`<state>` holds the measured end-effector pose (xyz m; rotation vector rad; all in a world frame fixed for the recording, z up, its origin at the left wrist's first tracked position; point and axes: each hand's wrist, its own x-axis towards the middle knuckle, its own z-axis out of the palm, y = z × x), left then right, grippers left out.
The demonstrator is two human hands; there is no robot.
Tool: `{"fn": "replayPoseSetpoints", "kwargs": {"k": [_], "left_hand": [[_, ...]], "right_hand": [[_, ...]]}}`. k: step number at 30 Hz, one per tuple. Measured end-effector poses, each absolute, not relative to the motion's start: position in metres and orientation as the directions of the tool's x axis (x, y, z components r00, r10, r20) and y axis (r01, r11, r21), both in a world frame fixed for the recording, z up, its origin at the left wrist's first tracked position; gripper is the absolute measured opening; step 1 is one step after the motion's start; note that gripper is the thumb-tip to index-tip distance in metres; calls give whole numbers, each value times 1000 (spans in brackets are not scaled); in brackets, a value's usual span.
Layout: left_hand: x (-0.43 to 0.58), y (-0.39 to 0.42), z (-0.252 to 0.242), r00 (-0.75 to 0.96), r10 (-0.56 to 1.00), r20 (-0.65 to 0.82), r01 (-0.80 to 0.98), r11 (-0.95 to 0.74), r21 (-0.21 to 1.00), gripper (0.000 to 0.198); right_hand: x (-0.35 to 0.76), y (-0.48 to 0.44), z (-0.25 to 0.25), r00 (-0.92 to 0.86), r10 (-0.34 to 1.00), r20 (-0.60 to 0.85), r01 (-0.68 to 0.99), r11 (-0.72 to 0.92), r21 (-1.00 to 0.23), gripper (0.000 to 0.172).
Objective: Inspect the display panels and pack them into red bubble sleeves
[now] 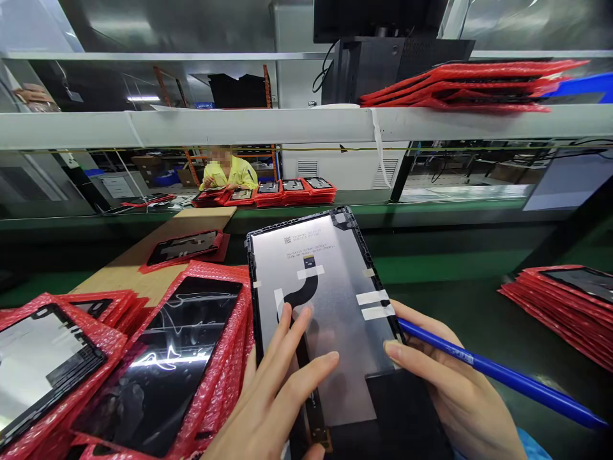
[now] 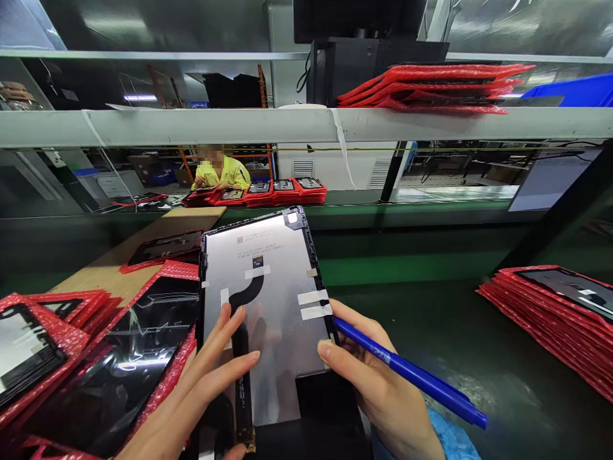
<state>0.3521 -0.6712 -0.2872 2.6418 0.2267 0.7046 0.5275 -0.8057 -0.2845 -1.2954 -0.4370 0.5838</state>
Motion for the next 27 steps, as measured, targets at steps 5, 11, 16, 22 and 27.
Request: {"fn": "replayPoseSetpoints", "kwargs": {"k": [5,11,16,22,27], "left_hand": [[356,-673,-286,842,288,456,91,-909,407,65],[356,-668,-296,859,289,423,121,-917,381,79],[356,-666,-296,857,273,436,89,-914,396,85],[356,-666,-288,844,278,458,44,-888,457,74],[353,-668,-285,847,294,444,35,-862,505,73]], "right_hand": [[523,-805,-285,797,604,6,-133,186,-974,37],[517,-807,-285,802,597,-7,-188,242,-952,38],[519,-806,-285,794,605,-62,-260,245,-934,40],[520,-804,-281,816,573,-71,-253,245,-936,43],[521,-804,-281,812,577,-87,-265,232,-936,44]]}}
